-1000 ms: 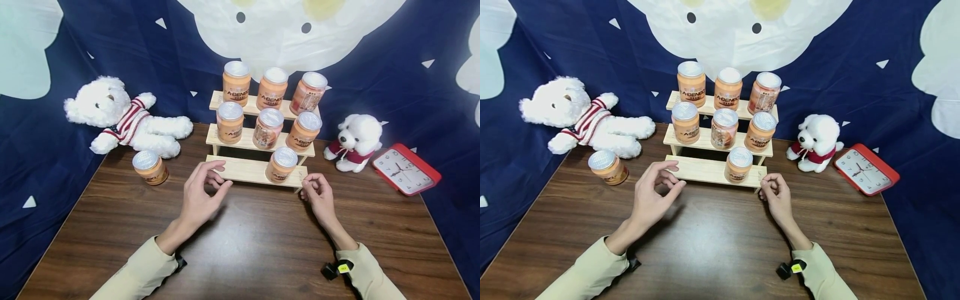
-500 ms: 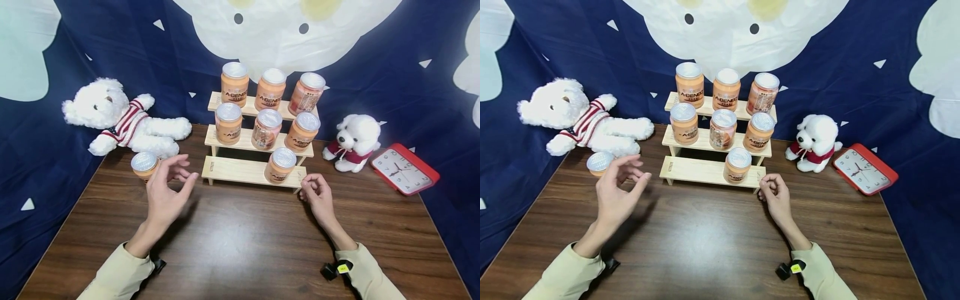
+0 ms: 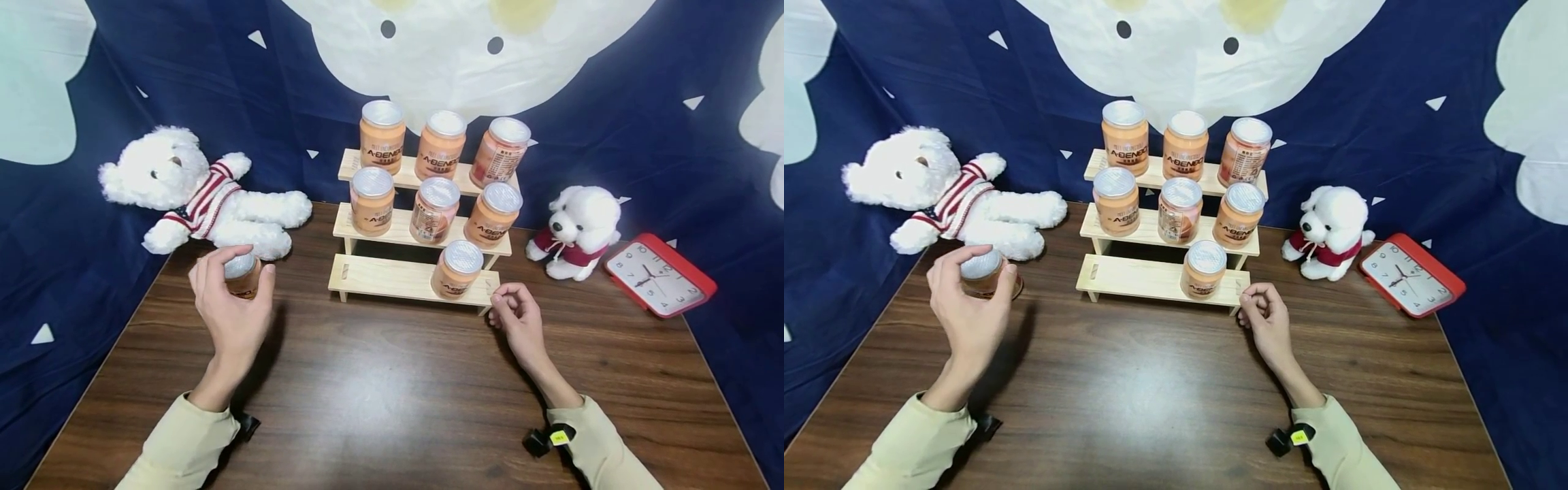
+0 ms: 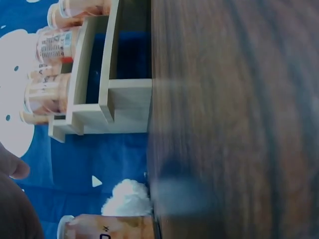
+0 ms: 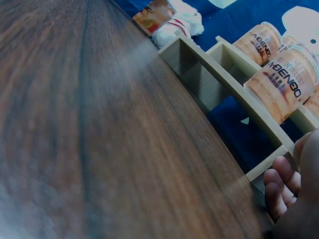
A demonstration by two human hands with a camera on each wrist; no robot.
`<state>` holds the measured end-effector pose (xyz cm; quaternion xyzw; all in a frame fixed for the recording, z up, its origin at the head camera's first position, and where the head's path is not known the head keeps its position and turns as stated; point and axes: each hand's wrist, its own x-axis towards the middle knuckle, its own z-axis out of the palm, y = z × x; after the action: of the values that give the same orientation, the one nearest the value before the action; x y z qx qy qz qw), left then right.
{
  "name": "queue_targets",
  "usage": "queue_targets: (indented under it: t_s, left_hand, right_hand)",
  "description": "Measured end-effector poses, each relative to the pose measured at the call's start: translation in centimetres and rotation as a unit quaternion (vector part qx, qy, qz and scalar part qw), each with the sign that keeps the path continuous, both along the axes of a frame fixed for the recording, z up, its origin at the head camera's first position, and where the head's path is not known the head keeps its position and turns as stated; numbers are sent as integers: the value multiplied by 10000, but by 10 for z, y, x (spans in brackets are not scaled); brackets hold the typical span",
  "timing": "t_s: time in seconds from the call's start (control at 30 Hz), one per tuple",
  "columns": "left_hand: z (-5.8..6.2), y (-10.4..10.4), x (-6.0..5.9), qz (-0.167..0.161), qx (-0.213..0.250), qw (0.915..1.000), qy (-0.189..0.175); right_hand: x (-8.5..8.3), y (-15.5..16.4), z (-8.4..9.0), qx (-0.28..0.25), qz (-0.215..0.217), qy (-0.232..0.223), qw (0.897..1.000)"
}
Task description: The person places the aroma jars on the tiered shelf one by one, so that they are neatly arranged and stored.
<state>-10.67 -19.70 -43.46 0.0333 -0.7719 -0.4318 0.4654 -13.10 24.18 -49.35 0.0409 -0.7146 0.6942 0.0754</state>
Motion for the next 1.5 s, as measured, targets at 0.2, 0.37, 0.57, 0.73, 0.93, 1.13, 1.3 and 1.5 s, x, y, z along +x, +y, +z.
queue_targets:
  t_s: [0.2, 0.37, 0.57, 0.73, 0.93, 1.13, 1.3, 1.5]
  left_hand:
    - [-5, -8, -3, 257, 223, 9984, -462]
    - [-11, -13, -5, 291, 408, 9953, -833]
    - [-13, -13, -4, 274, 821, 9857, -1447]
    - [-17, -13, -6, 309, 1204, 9815, -1455]
    - [-21, -12, -6, 349, 1367, 9822, -1242]
    - [-22, -10, -4, 360, 1267, 9852, -1094]
    - [-22, -8, -3, 312, 1176, 9865, -1099]
    - [-19, 0, -3, 11, 1208, 9884, -916]
  right_hand:
    - [0, -1, 1, -1, 2, -4, 10000]
    - [-1, -1, 1, 21, -7, -8, 10000]
    - [-1, 0, 1, 65, -25, -29, 10000]
    - [-1, -1, 1, 34, -7, -4, 10000]
    - [-1, 0, 0, -7, 6, 34, 10000]
    - [0, 0, 0, -37, -10, 11, 10000]
    - [0, -1, 0, -37, 19, 39, 10000]
    - [0, -1, 1, -5, 7, 25, 10000]
